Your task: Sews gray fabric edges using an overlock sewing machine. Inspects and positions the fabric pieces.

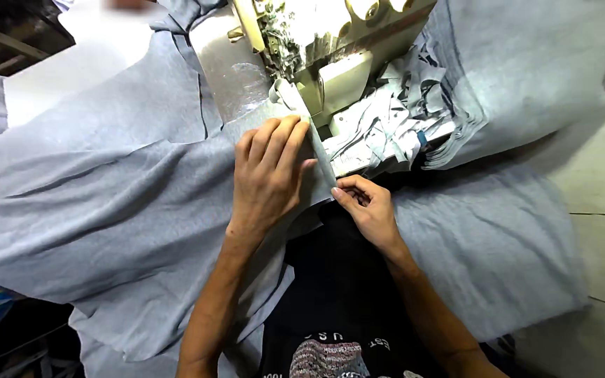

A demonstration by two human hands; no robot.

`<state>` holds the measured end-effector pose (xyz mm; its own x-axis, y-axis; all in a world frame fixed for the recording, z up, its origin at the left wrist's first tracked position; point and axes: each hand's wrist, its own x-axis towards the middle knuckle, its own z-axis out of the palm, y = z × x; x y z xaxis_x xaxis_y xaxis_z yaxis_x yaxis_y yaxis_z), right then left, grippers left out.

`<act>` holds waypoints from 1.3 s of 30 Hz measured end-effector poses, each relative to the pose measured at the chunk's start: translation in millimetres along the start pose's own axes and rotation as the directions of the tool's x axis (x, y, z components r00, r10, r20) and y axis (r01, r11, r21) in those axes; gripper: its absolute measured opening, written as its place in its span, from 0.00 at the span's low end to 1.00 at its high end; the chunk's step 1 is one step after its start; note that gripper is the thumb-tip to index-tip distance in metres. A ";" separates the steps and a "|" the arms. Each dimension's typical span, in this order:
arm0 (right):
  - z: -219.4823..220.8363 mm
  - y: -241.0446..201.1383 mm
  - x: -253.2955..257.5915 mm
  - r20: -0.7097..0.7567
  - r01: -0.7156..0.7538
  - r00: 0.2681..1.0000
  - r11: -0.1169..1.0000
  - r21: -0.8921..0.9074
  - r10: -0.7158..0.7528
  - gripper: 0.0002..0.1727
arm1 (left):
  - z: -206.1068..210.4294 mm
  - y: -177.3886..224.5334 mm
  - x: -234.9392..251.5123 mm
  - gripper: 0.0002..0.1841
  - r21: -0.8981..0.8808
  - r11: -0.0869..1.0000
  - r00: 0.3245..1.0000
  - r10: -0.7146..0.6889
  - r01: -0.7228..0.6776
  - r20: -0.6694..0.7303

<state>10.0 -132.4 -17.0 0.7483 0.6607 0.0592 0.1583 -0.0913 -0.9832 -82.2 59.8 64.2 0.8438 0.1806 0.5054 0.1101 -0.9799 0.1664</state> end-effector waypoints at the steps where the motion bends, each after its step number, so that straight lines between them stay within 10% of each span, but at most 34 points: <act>1: -0.4 -0.2 -0.1 0.000 0.002 1.000 1.000 0.002 -0.002 0.07 | 1.6 -1.4 0.3 0.26 0.004 1.000 1.000 0.000 0.000 0.006; 39: -3.5 -4.9 -8.2 0.053 0.097 0.994 0.994 0.039 -0.099 0.09 | 9.8 17.8 25.3 0.33 0.246 0.890 0.918 -0.396 0.384 0.000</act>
<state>5.3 -140.0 -12.1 0.6936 0.7052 0.1472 0.2052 0.0025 -0.9787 -53.8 46.1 71.7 0.7312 0.5541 0.3979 0.5512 -0.8236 0.1339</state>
